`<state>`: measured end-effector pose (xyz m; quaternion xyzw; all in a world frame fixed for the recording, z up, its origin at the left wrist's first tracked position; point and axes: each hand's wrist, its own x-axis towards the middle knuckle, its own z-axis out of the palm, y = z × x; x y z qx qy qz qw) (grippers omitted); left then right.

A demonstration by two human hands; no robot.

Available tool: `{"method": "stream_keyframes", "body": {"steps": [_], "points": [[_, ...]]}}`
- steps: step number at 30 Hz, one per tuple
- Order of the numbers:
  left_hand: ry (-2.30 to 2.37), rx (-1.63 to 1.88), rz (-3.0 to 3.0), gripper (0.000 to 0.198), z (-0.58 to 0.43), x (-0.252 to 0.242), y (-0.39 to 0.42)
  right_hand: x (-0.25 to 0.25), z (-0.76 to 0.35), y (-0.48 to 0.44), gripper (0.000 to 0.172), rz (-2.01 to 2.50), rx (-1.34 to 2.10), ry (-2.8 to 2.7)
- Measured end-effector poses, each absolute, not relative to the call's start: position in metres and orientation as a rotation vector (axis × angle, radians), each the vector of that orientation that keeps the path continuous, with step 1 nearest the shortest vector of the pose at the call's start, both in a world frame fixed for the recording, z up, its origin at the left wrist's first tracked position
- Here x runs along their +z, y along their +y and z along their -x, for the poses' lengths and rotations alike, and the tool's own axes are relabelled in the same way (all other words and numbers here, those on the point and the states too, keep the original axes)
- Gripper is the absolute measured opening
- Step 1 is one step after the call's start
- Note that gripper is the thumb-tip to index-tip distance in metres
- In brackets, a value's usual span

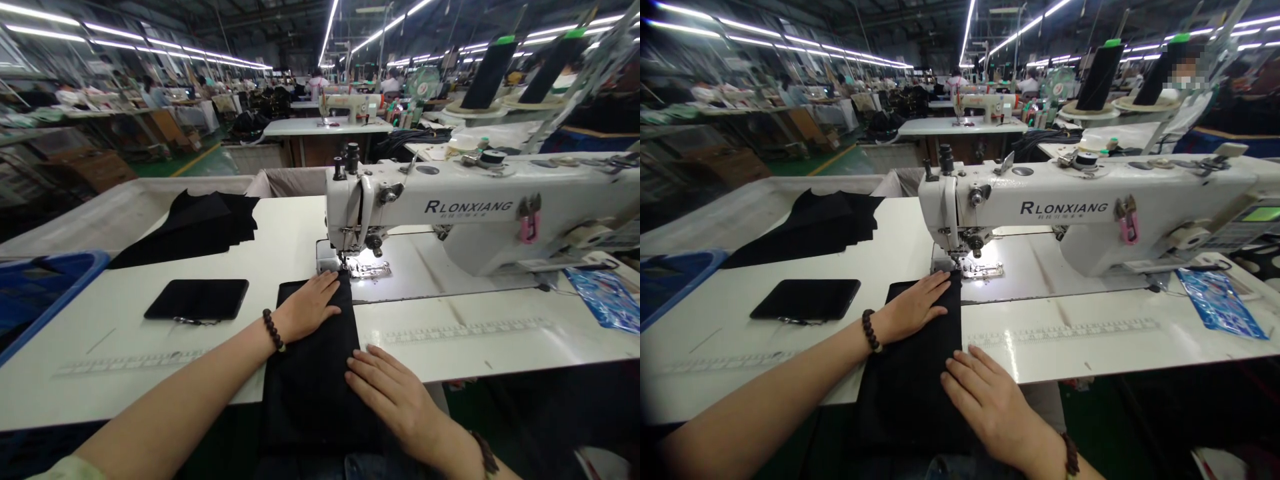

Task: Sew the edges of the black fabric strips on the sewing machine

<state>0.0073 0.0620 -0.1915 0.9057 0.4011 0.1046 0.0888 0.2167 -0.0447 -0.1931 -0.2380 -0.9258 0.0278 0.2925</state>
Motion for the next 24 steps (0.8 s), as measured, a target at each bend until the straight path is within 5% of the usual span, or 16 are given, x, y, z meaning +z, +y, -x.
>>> {"method": "stream_keyframes", "body": {"steps": [12, 24], "points": [[1.433, 0.366, -2.416, 0.013, -0.016, -0.173, 0.093, -0.194, -0.213, -0.048, 0.035, 0.647, 0.22, -2.47], [1.396, 0.343, -2.307, 0.01, -0.015, -0.168, 0.106, -0.2, -0.212, -0.044, 0.034, 0.638, 0.244, -2.419]]}}
